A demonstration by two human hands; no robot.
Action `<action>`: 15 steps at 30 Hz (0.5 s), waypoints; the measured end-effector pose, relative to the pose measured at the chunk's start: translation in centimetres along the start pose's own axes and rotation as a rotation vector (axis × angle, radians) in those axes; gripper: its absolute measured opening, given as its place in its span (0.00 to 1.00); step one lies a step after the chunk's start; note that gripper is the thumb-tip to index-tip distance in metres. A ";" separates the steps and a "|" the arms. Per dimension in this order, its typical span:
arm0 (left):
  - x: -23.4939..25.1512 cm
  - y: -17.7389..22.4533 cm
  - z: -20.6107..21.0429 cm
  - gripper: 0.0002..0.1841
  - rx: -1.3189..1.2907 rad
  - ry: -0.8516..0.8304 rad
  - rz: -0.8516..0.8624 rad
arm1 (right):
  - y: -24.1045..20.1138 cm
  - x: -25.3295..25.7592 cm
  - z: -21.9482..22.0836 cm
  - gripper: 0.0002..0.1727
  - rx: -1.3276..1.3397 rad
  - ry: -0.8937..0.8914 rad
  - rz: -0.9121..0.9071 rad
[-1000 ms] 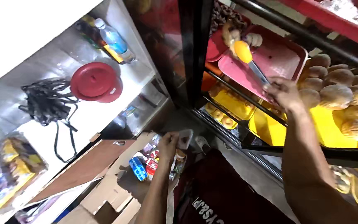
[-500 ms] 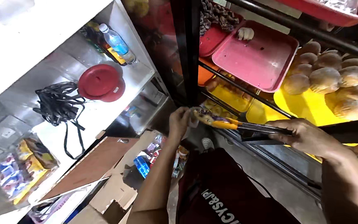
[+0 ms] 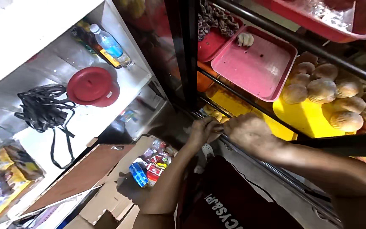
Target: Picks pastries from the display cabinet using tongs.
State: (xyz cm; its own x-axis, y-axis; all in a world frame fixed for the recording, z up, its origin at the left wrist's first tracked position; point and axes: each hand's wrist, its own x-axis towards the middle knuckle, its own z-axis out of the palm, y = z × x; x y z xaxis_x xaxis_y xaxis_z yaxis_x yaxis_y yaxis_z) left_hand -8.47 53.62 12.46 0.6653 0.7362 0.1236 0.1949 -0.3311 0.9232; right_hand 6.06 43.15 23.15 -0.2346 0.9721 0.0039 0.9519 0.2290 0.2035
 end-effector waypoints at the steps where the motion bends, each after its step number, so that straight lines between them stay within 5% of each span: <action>1: -0.2 -0.2 -0.5 0.09 0.000 0.052 -0.025 | -0.1 0.4 0.8 0.06 0.016 0.042 -0.005; 9: -5.8 -5.8 -5.4 0.11 -0.106 0.460 -0.382 | 7.7 3.2 -3.5 0.21 0.194 -0.082 0.037; 12: -8.0 -7.1 -5.0 0.09 -0.179 0.549 -0.442 | 6.5 10.4 1.4 0.17 0.277 -0.043 0.011; 15: -9.7 -7.8 -4.1 0.09 -0.200 0.621 -0.494 | 5.4 18.1 8.5 0.14 0.189 -0.093 -0.292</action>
State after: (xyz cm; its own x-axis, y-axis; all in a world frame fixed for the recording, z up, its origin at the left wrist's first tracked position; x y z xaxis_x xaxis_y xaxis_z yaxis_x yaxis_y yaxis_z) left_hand -19.38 51.51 5.53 0.0046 0.9819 -0.1892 0.1901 0.1849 0.9642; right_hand 8.63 62.47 16.01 -0.4913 0.8630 -0.1180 0.8691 0.4945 -0.0020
